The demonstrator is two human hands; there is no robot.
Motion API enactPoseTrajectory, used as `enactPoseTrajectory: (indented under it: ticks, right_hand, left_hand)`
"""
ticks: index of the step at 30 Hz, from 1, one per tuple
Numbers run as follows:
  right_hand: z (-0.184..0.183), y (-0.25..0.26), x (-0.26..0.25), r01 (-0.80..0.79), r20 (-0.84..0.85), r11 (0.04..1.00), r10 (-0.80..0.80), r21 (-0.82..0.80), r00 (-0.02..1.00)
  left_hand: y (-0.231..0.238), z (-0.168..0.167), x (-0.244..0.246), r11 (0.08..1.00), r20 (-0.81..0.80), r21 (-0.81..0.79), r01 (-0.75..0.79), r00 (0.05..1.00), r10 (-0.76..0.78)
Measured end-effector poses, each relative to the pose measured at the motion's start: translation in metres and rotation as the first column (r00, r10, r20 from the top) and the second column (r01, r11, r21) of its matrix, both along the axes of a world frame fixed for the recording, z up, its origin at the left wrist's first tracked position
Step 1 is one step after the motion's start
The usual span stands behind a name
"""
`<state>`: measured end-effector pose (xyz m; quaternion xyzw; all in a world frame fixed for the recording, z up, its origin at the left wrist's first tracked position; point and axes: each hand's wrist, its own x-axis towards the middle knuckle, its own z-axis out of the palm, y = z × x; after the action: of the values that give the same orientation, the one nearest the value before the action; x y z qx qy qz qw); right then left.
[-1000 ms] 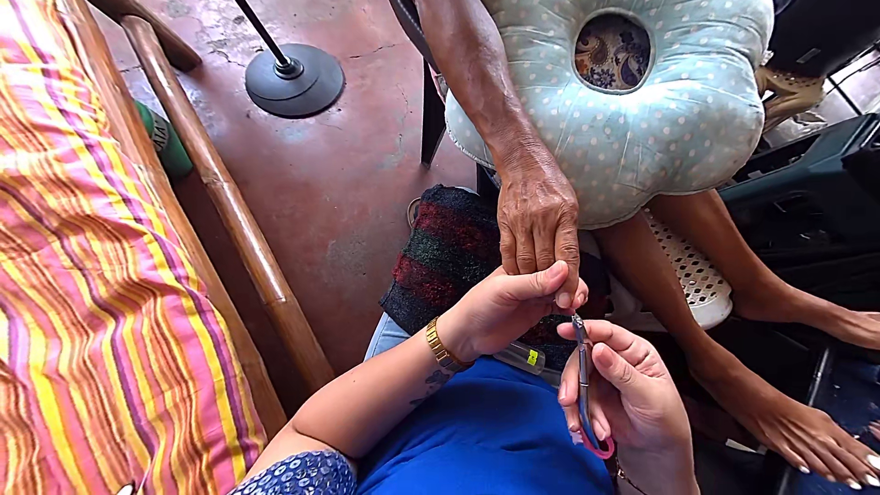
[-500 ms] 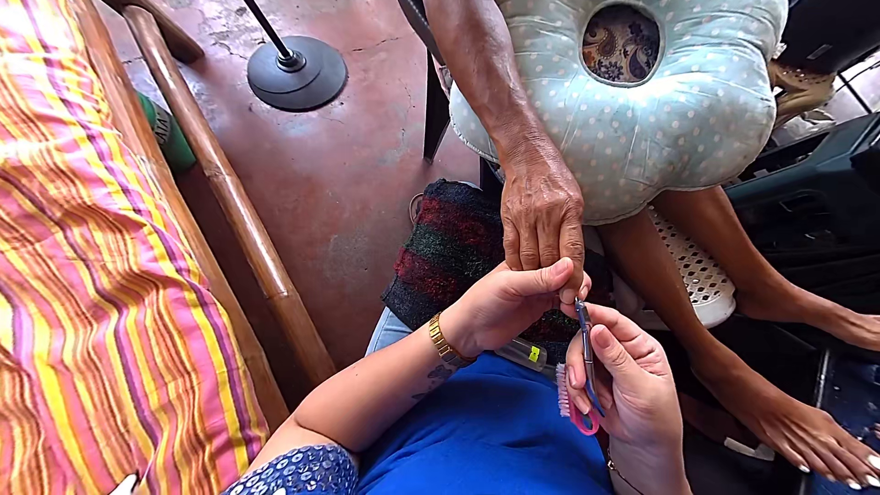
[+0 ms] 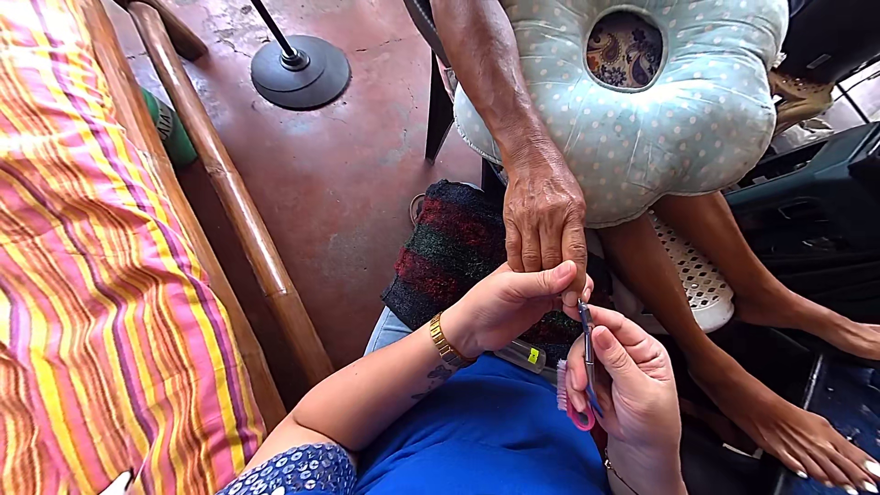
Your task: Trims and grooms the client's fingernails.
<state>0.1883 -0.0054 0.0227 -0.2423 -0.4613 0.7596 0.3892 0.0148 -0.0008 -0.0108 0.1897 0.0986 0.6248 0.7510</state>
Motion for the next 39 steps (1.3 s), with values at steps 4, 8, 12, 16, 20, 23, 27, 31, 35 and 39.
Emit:
enactPoseTrajectory:
  ticks: [4,8,12,16,20,23,27,31,35,39]
  right_hand:
    - [0.000,-0.001,-0.001,0.022,0.037,0.999,-0.023,0.039,0.999]
    - [-0.002,0.001,-0.003,0.030,0.055,0.994,-0.036,0.109,0.998]
    - [-0.006,0.008,0.002,-0.084,-0.039,0.994,0.087,0.071,0.995]
    - [-0.006,0.007,0.004,-0.026,0.045,0.990,0.020,0.142,0.999]
    - [-0.005,0.008,0.003,-0.007,0.077,0.982,-0.007,0.188,0.997]
    - [-0.005,0.009,0.001,-0.002,0.096,0.970,-0.022,0.243,0.995]
    - [-0.002,0.007,0.002,-0.001,0.140,0.969,-0.035,0.248,0.990]
    - [-0.002,0.016,0.001,-0.002,0.141,0.944,-0.048,0.330,0.989]
    - [0.002,0.037,-0.001,0.110,-0.153,0.924,-0.057,0.365,0.987]
    - [0.022,0.043,-0.038,0.126,-0.177,0.866,-0.045,0.483,0.983]
  left_hand:
    - [0.000,-0.001,0.000,1.000,0.002,-0.006,-0.004,1.000,0.004]
    - [0.000,0.000,0.000,1.000,-0.004,-0.009,-0.002,1.000,0.002]
    - [-0.001,-0.001,0.000,1.000,-0.015,-0.013,0.001,1.000,-0.001]
    - [-0.002,-0.001,-0.001,1.000,-0.007,-0.014,0.003,1.000,-0.003]
    - [-0.002,-0.001,-0.001,1.000,-0.011,-0.011,0.005,1.000,-0.005]
    - [-0.002,-0.001,-0.001,1.000,-0.018,-0.021,0.002,1.000,-0.002]
    - [-0.002,-0.001,-0.001,1.000,-0.012,-0.014,0.002,1.000,-0.002]
    - [-0.002,-0.002,-0.001,0.999,-0.013,-0.040,-0.005,1.000,0.005]
    - [-0.003,-0.003,-0.001,0.997,-0.063,-0.078,-0.022,0.998,0.017]
    - [-0.004,0.002,-0.001,0.994,-0.081,-0.092,-0.058,0.995,0.051]
